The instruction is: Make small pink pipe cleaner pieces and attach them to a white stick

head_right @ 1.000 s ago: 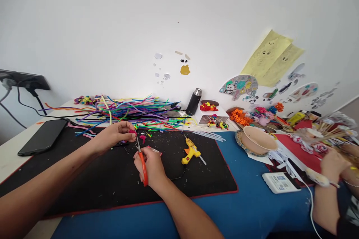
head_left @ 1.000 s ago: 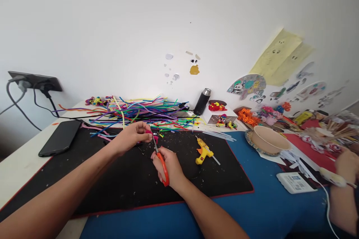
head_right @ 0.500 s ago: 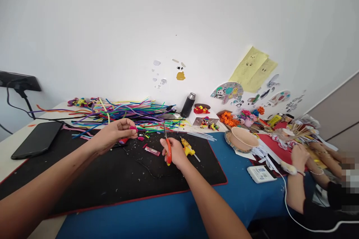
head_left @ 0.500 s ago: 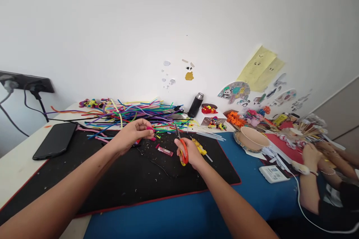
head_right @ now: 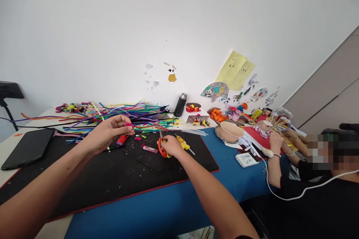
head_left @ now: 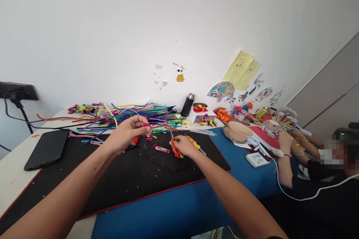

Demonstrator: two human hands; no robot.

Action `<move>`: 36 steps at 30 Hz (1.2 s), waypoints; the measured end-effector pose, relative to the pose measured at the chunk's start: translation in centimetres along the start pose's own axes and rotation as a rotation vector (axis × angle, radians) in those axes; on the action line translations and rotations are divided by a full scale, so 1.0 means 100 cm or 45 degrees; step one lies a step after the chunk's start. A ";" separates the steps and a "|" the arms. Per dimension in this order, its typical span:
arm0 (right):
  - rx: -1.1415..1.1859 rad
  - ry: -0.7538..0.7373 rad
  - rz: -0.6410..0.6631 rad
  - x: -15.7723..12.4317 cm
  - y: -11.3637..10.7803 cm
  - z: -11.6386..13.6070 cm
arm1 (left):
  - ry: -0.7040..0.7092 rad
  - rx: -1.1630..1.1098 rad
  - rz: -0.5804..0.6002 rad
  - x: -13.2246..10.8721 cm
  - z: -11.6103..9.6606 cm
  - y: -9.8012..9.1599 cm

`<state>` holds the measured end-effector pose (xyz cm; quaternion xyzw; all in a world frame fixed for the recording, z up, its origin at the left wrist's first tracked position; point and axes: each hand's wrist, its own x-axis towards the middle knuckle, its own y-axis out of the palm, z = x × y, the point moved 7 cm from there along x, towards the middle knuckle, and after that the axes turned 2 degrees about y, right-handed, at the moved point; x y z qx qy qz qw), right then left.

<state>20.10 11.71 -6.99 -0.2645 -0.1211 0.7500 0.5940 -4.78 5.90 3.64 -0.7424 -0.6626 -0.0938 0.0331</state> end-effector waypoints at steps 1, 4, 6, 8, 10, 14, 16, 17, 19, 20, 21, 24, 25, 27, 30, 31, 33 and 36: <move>-0.037 0.003 -0.006 0.002 0.000 0.001 | 0.005 -0.006 0.003 -0.001 -0.002 0.000; -0.185 0.017 -0.014 0.005 -0.001 0.004 | 0.014 -0.024 0.012 -0.002 -0.007 0.001; -0.324 -0.004 -0.043 0.004 -0.004 0.009 | 0.027 -0.024 0.019 -0.003 -0.008 0.001; -0.484 -0.059 -0.101 0.000 -0.007 0.018 | 0.039 -0.025 0.025 -0.003 -0.009 0.001; -0.633 -0.127 -0.151 -0.006 -0.009 0.028 | 0.049 -0.030 0.039 -0.003 -0.008 0.002; -0.814 -0.226 -0.166 -0.017 -0.008 0.044 | 0.070 -0.015 0.037 -0.002 -0.006 0.003; -0.834 -0.276 -0.175 -0.023 -0.009 0.051 | 0.085 -0.022 0.024 -0.002 -0.006 0.003; -0.824 -0.303 -0.181 -0.026 -0.010 0.054 | 0.091 -0.033 0.020 -0.002 -0.006 0.004; -0.772 -0.354 -0.178 -0.033 -0.010 0.059 | 0.091 -0.048 0.014 -0.002 -0.007 0.005; -0.740 -0.374 -0.166 -0.036 -0.009 0.060 | 0.079 -0.045 0.008 -0.002 -0.006 0.006; -0.691 -0.392 -0.151 -0.039 -0.007 0.062 | 0.061 -0.038 0.000 -0.003 -0.005 0.007; -0.373 -0.457 -0.114 -0.050 0.000 0.067 | 0.001 -0.030 -0.019 -0.004 -0.002 0.010; -0.221 -0.488 -0.105 -0.055 0.002 0.069 | -0.013 -0.044 -0.023 -0.004 0.000 0.011; 0.005 -0.544 -0.089 -0.065 0.007 0.076 | -0.037 -0.089 -0.025 -0.004 0.003 0.013; 0.104 -0.585 -0.111 -0.077 0.010 0.085 | -0.089 -0.138 -0.010 -0.004 0.010 0.015; 0.130 -0.595 -0.125 -0.080 0.009 0.088 | -0.098 -0.138 -0.007 -0.004 0.012 0.015; 0.188 -0.605 -0.155 -0.083 0.007 0.092 | -0.094 -0.108 -0.005 -0.004 0.014 0.016; 0.279 -0.581 -0.176 -0.082 0.004 0.093 | -0.056 -0.007 0.000 -0.005 0.013 0.019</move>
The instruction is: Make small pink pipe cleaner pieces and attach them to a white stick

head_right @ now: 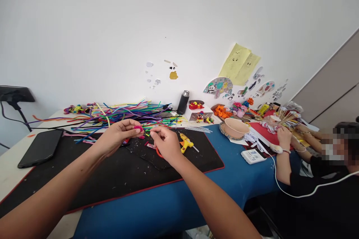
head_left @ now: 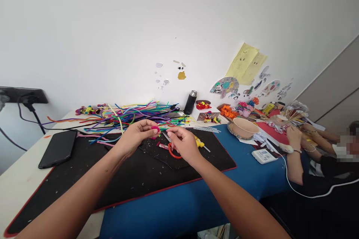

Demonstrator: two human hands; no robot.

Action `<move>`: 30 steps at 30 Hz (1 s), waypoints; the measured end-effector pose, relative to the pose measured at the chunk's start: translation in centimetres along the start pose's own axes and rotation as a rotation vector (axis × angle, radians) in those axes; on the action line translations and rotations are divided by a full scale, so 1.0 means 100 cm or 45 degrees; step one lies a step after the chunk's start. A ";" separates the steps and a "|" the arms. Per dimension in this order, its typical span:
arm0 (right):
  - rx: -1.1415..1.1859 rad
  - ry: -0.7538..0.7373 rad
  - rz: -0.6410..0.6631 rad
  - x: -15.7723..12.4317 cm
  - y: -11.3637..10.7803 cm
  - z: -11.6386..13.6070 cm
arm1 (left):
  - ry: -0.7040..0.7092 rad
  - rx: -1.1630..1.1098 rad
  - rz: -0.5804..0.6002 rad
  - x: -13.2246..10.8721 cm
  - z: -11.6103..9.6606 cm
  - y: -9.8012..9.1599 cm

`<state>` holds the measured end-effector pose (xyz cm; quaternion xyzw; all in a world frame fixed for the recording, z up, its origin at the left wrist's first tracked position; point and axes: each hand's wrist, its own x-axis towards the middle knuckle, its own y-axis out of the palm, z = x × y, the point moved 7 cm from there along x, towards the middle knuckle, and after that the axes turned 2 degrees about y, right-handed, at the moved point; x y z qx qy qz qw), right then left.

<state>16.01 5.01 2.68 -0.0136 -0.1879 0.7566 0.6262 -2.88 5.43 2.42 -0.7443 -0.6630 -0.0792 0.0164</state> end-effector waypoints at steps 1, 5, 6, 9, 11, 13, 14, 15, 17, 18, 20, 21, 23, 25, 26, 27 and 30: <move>0.024 0.016 -0.002 0.001 0.000 -0.001 | 0.014 0.039 0.005 -0.001 -0.001 0.002; 0.127 0.061 0.030 0.004 0.007 -0.003 | 0.081 0.188 0.024 -0.004 -0.006 0.008; 0.155 0.066 0.048 0.004 0.010 -0.003 | 0.100 0.217 0.029 -0.005 -0.007 0.010; 0.241 0.076 0.113 0.004 0.018 -0.003 | 0.150 0.272 0.049 -0.006 -0.010 0.013; 0.281 0.082 0.137 0.003 0.022 -0.003 | 0.163 0.284 0.061 -0.006 -0.009 0.014; 0.306 0.095 0.142 0.004 0.024 -0.003 | 0.175 0.291 0.071 -0.006 -0.008 0.014; 0.319 0.103 0.140 0.004 0.025 -0.004 | 0.184 0.295 0.074 -0.007 -0.008 0.015; 0.341 0.112 0.135 0.005 0.025 -0.005 | 0.198 0.300 0.075 -0.007 -0.008 0.015; 0.405 0.133 0.130 0.006 0.027 -0.008 | 0.223 0.311 0.077 -0.007 -0.007 0.015; 0.445 0.143 0.130 0.007 0.029 -0.010 | 0.230 0.316 0.078 -0.006 -0.006 0.015; 0.525 0.169 0.144 0.009 0.032 -0.013 | 0.224 0.329 0.074 -0.005 -0.004 0.013; 0.562 0.184 0.155 0.011 0.035 -0.016 | 0.217 0.341 0.068 -0.004 -0.002 0.011; 0.631 0.215 0.184 0.014 0.040 -0.022 | 0.206 0.368 0.059 -0.002 0.003 0.006; 0.684 0.241 0.217 0.019 0.047 -0.029 | 0.199 0.392 0.055 0.001 0.008 0.001; 0.704 0.249 0.229 0.022 0.050 -0.033 | 0.192 0.399 0.050 0.003 0.012 -0.002; 0.718 0.254 0.240 0.026 0.053 -0.037 | 0.183 0.396 0.040 0.005 0.015 -0.005; 0.750 0.266 0.266 0.039 0.063 -0.051 | 0.135 0.351 -0.011 0.012 0.027 -0.013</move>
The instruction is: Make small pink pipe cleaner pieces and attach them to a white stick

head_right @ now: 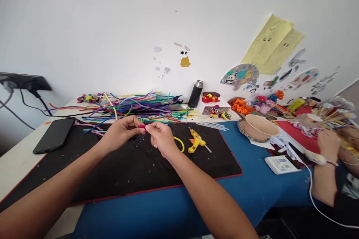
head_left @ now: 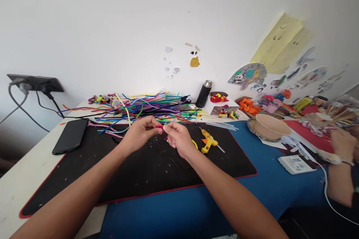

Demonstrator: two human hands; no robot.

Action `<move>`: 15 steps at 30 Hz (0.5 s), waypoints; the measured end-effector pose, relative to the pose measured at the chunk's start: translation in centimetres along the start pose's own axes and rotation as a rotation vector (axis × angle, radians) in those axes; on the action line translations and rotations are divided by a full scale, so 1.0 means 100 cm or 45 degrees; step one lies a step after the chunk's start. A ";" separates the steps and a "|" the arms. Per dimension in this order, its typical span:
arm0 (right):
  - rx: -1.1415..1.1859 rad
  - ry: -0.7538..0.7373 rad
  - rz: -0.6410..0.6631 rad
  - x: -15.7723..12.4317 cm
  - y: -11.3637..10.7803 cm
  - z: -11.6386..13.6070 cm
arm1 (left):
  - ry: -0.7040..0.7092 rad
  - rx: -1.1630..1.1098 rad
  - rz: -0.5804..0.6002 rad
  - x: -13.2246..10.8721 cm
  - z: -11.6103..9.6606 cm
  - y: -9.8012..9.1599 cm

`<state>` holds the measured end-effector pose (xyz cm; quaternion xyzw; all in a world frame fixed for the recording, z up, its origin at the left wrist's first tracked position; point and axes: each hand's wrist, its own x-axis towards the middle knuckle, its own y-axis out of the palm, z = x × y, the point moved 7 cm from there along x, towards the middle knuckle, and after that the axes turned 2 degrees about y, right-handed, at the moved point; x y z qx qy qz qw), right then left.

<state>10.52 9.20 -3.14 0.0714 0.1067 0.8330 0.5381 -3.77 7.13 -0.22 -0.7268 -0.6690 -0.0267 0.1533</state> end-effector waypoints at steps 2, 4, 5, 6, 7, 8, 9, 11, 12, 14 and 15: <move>0.032 0.011 0.011 0.011 -0.001 -0.007 | -0.036 -0.036 -0.039 0.003 0.008 -0.003; 0.074 0.029 0.031 0.020 -0.001 -0.013 | -0.059 -0.053 -0.064 0.006 0.014 -0.006; 0.096 0.038 0.045 0.024 -0.001 -0.016 | -0.068 -0.057 -0.066 0.007 0.016 -0.007; 0.113 0.048 0.062 0.027 0.000 -0.018 | -0.079 -0.058 -0.061 0.007 0.017 -0.009; 0.129 0.055 0.077 0.030 0.000 -0.019 | -0.093 -0.059 -0.053 0.008 0.019 -0.011; 0.140 0.061 0.087 0.033 0.000 -0.021 | -0.109 -0.062 -0.047 0.008 0.021 -0.012; 0.149 0.069 0.091 0.035 0.000 -0.023 | -0.129 -0.069 -0.045 0.009 0.023 -0.014; 0.160 0.088 0.088 0.037 -0.002 -0.026 | -0.164 -0.096 -0.047 0.009 0.027 -0.018; 0.160 0.099 0.091 0.037 -0.003 -0.027 | -0.177 -0.115 -0.048 0.009 0.029 -0.018; 0.145 0.112 0.106 0.036 -0.005 -0.028 | -0.191 -0.148 -0.041 0.010 0.032 -0.017; 0.132 0.111 0.115 0.035 -0.007 -0.028 | -0.190 -0.159 -0.038 0.011 0.034 -0.015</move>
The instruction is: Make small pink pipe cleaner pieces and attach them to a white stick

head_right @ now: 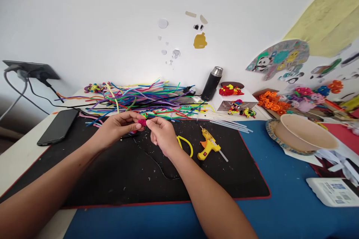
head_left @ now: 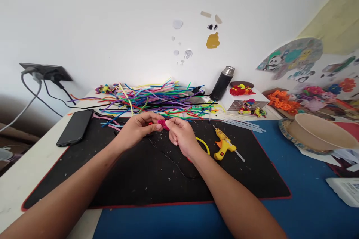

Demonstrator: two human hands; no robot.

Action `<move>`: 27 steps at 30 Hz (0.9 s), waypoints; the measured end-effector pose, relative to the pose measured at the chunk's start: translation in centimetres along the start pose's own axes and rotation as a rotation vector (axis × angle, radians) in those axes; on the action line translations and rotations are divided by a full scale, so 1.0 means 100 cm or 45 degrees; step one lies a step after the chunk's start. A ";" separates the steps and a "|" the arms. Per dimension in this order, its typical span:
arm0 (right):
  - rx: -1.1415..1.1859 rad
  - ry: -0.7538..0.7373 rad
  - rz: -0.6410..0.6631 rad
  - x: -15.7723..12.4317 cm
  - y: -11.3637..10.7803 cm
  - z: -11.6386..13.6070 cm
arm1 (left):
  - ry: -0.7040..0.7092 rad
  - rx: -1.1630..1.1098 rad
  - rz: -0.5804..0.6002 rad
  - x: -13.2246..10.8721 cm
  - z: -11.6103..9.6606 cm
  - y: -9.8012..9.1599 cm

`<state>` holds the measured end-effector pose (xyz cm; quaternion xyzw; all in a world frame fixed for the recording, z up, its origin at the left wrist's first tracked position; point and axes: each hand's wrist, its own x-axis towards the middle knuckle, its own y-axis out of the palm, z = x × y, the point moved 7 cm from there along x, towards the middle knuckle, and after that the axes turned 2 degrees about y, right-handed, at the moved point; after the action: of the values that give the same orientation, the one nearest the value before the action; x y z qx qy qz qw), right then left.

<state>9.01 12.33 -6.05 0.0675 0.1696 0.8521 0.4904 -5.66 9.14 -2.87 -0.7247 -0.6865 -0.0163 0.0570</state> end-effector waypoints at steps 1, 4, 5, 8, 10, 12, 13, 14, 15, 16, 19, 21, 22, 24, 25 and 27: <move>-0.012 -0.002 0.004 -0.002 -0.002 0.000 | 0.006 -0.007 -0.001 0.001 0.001 0.002; -0.033 -0.006 -0.006 -0.006 -0.008 0.000 | 0.042 0.002 -0.022 0.001 0.000 0.012; -0.035 -0.002 -0.005 -0.007 -0.009 -0.001 | 0.059 0.014 -0.035 0.000 0.000 0.014; -0.048 0.014 0.014 -0.009 -0.009 -0.005 | 0.111 0.075 -0.072 -0.003 -0.003 0.022; -0.096 0.024 0.040 -0.008 -0.008 -0.007 | 0.152 0.157 -0.101 -0.006 -0.005 0.024; -0.187 0.042 0.077 -0.008 -0.006 -0.009 | 0.202 0.267 -0.130 -0.008 -0.009 0.024; -0.235 0.054 0.092 -0.008 -0.006 -0.010 | 0.225 0.313 -0.145 -0.008 -0.010 0.023; -0.276 0.061 0.095 -0.008 -0.007 -0.011 | 0.236 0.344 -0.158 -0.009 -0.011 0.022; -0.308 0.065 0.086 -0.007 -0.009 -0.010 | 0.231 0.356 -0.169 -0.008 -0.011 0.020; -0.328 0.061 0.064 -0.007 -0.012 -0.009 | 0.211 0.350 -0.180 -0.008 -0.010 0.017; -0.336 0.031 -0.013 -0.006 -0.019 -0.004 | 0.120 0.296 -0.206 -0.006 -0.004 0.010; -0.329 0.021 -0.030 -0.006 -0.020 -0.001 | 0.097 0.278 -0.208 -0.005 -0.001 0.008; -0.325 0.018 -0.025 -0.006 -0.020 -0.001 | 0.098 0.283 -0.204 -0.005 0.000 0.007; -0.325 0.015 -0.004 -0.006 -0.018 0.001 | 0.102 0.311 -0.174 -0.005 0.002 0.009; -0.327 0.013 0.005 -0.006 -0.017 0.001 | 0.101 0.329 -0.151 -0.005 0.003 0.010; -0.335 0.005 0.017 -0.005 -0.016 0.002 | 0.095 0.358 -0.102 -0.005 0.005 0.013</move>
<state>10.62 12.66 -6.44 0.0020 0.0568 0.8704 0.4890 -4.44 8.64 -3.47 -0.6805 -0.7078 0.0508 0.1829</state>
